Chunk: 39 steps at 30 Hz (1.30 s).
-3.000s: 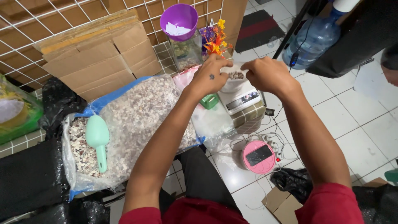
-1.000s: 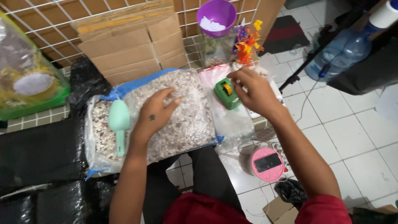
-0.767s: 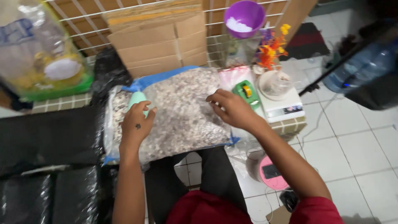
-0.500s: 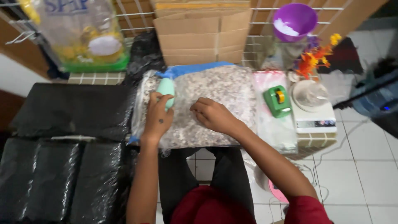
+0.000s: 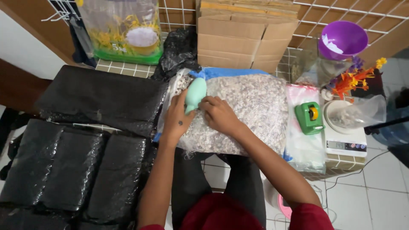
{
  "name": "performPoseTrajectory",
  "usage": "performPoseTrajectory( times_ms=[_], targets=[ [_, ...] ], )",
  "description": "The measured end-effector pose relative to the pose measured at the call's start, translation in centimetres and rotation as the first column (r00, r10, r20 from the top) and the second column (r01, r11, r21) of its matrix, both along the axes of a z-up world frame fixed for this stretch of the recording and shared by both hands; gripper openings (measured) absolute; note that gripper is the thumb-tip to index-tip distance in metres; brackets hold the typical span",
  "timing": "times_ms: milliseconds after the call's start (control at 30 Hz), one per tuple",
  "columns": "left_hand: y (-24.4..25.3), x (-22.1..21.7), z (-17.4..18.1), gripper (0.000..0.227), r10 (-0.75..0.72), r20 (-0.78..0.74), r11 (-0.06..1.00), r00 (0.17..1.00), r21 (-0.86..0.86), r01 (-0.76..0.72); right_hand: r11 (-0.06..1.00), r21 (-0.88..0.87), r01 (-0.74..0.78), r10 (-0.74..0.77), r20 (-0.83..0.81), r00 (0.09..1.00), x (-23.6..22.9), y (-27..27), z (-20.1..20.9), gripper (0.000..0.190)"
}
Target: The person scoops granular material from a large bag into a small plastic bag using a green scoop, then places the filled bag on a digital scale. They fold a cardboard box, place a black plastic bag inside it, and set the weighed bag into the box.
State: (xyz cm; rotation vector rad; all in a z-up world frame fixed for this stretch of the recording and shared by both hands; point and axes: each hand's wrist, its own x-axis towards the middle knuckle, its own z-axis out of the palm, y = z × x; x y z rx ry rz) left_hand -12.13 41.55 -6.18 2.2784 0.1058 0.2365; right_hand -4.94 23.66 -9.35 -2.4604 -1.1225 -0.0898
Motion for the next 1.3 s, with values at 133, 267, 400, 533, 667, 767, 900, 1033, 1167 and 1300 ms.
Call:
performPoseTrajectory(
  times_ms=[133, 267, 400, 533, 667, 767, 900, 1033, 1167, 1300],
  targets=[
    [1.1, 0.4, -1.7, 0.064, 0.013, 0.046, 0.989, 0.999, -0.148, -0.006, 0.999, -0.042, 0.023, -0.021, 0.042, 0.999, -0.2, 0.5, -0.9, 0.017],
    [1.6, -0.1, -1.1, 0.063, 0.096, -0.001, 0.978, 0.995, -0.187, -0.095, 0.996, -0.089, -0.017, 0.024, 0.084, 0.996, -1.3, 2.0, -0.1, 0.016],
    [2.2, 0.0, -2.2, 0.054, 0.122, -0.014, 0.955, 0.992, -0.271, -0.121, 0.992, -0.126, 0.031, 0.005, 0.277, 0.961, -2.1, 3.8, 0.1, 0.015],
    [2.9, 0.3, -3.1, 0.051, 0.130, 0.031, 0.939, 0.991, -0.326, -0.113, 0.984, -0.166, 0.059, 0.007, 0.371, 0.929, -0.7, 4.8, -3.1, 0.013],
    [3.4, 0.6, -3.8, 0.051, 0.143, 0.055, 0.916, 0.988, -0.384, -0.111, 0.987, -0.145, 0.071, -0.014, 0.360, 0.933, -0.4, 4.9, -3.8, 0.013],
    [3.3, 0.3, -3.8, 0.052, 0.152, 0.067, 0.912, 0.986, -0.395, -0.114, 0.989, -0.129, 0.068, -0.018, 0.358, 0.933, -0.7, 4.7, -3.8, 0.011],
    [3.5, 0.7, -4.8, 0.054, 0.161, 0.078, 0.901, 0.984, -0.419, -0.114, 0.990, -0.127, 0.067, -0.011, 0.393, 0.919, -0.7, 4.5, -4.0, 0.013],
    [3.2, 0.0, -2.9, 0.051, 0.150, 0.070, 0.891, 0.986, -0.443, -0.103, 0.991, -0.122, 0.060, -0.008, 0.387, 0.922, -1.1, 4.4, -3.9, 0.015],
    [3.3, 0.3, -3.9, 0.053, 0.161, 0.102, 0.900, 0.982, -0.422, -0.103, 0.995, -0.101, 0.027, 0.010, 0.343, 0.939, -1.6, 4.5, -3.2, 0.014],
    [3.4, 0.4, -4.5, 0.051, 0.177, 0.127, 0.899, 0.976, -0.424, -0.107, 0.993, -0.117, 0.010, 0.028, 0.323, 0.946, -2.0, 4.7, -2.2, 0.009]
  ],
)
